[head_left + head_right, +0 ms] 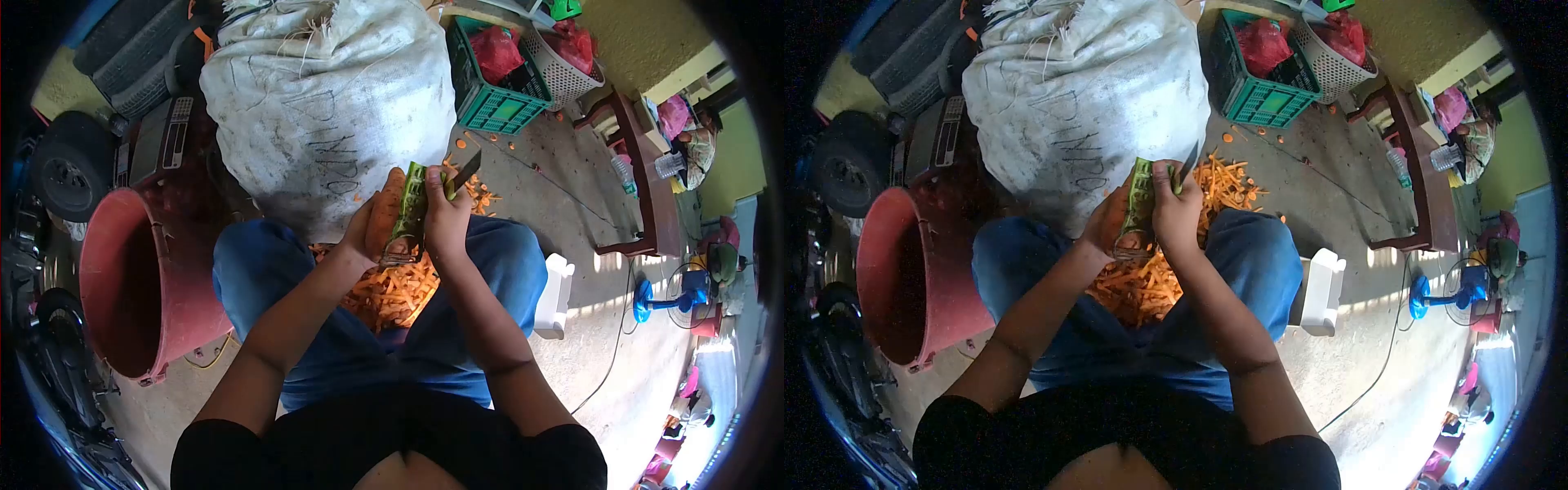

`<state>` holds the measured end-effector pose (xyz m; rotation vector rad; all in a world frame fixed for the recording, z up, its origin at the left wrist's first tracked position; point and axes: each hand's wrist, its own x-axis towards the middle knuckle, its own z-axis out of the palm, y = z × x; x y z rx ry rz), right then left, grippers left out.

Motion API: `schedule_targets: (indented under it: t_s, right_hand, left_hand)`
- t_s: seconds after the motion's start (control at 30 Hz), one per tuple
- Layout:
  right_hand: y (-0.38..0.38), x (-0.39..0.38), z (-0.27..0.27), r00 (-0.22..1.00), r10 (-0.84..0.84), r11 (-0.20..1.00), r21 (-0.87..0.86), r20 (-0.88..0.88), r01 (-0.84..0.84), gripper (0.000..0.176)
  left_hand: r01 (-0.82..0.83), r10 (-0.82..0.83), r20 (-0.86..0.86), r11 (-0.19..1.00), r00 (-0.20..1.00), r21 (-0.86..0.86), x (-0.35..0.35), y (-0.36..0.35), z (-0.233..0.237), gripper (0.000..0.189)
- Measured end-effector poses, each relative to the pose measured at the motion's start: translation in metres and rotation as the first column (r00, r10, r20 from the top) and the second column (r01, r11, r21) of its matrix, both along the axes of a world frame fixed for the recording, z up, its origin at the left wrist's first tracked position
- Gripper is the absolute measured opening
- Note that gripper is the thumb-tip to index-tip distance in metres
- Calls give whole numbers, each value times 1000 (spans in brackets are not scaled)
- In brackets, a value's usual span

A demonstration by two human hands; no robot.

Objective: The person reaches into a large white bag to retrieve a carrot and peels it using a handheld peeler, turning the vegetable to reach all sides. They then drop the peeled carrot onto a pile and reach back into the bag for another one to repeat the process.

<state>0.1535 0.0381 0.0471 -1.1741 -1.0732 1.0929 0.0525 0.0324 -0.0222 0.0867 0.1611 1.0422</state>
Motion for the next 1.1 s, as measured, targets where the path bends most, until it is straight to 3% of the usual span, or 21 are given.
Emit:
schedule_targets:
  t_s: [0.1,0.2,0.3,0.37,0.4,0.47,0.5,0.53,0.57,0.6,0.63,0.67,0.7,0.77,0.8,0.83,0.9,0.97,1.03,1.07,1.1]
  right_hand:
    - [-3,-6,-3,995,-31,992,123,98,19,23]
    - [-6,-11,-3,978,-86,992,108,192,66,23]
    - [12,-5,-22,910,-243,968,149,336,203,24]
    - [52,25,-46,861,-370,928,109,349,355,25]
    - [58,36,-38,811,-406,904,55,421,424,26]
    - [78,61,-57,655,-548,792,71,520,606,28]
    - [81,70,-57,654,-550,790,70,520,609,28]
    - [84,77,-56,746,-580,779,-44,327,625,26]
    - [86,79,-57,792,-599,775,-160,119,611,25]
    - [83,74,-55,842,-540,839,-87,-2,538,27]
    - [73,62,-43,845,-534,842,-89,1,532,27]
    - [58,44,-25,907,-416,906,-115,-70,407,27]
    - [43,28,-15,946,-290,953,-133,-145,272,26]
    - [20,5,-15,993,-113,989,-101,-25,110,23]
    - [11,-4,-19,991,-56,997,50,123,50,21]
    - [3,-12,-22,961,-25,982,189,276,-28,19]
    - [-9,-22,-15,914,-30,974,217,405,-64,20]
    - [-5,-21,-17,900,-67,977,213,430,-29,20]
    - [7,-13,-27,872,-149,976,212,467,53,20]
    - [24,-1,-42,851,-236,968,194,470,161,19]
    - [53,22,-60,749,-412,907,310,518,284,20]
  left_hand:
    - [-5,4,-78,1000,997,-8,-2,-13,24,39]
    - [59,-43,-141,992,989,113,-11,-18,23,38]
    - [186,-87,-318,936,944,298,-18,-24,6,34]
    - [327,-343,-343,939,875,-104,-11,-37,21,35]
    - [229,-312,-443,946,841,-232,-8,-44,31,34]
    - [227,-315,-513,947,798,-228,-11,-43,41,34]
    - [225,-310,-581,950,752,-215,-13,-42,49,34]
    - [121,-111,-705,992,701,-35,-18,-52,89,34]
    - [121,-111,-704,992,702,-36,-22,-45,73,34]
    - [203,-200,-483,978,853,-47,-28,-30,41,34]
    - [280,-280,-226,959,933,-35,-32,-18,18,34]
    - [204,-272,-348,954,897,-218,-31,-11,11,35]
    - [196,-266,-347,955,899,-223,-27,-9,7,35]
    - [30,-95,-432,987,897,-155,-21,-5,1,34]
    - [107,-124,-228,991,966,-86,-24,-3,-11,30]
    - [107,-125,-229,990,965,-87,-24,-4,-6,30]
    - [89,-153,-422,982,894,-167,-20,-7,11,33]
    - [73,-171,-510,976,843,-207,-20,-8,10,34]
    - [184,-228,-540,974,810,-135,-24,-10,1,34]
    - [185,-229,-543,973,808,-135,-21,-15,1,34]
    - [258,-260,-638,961,725,-98,-14,-25,8,34]
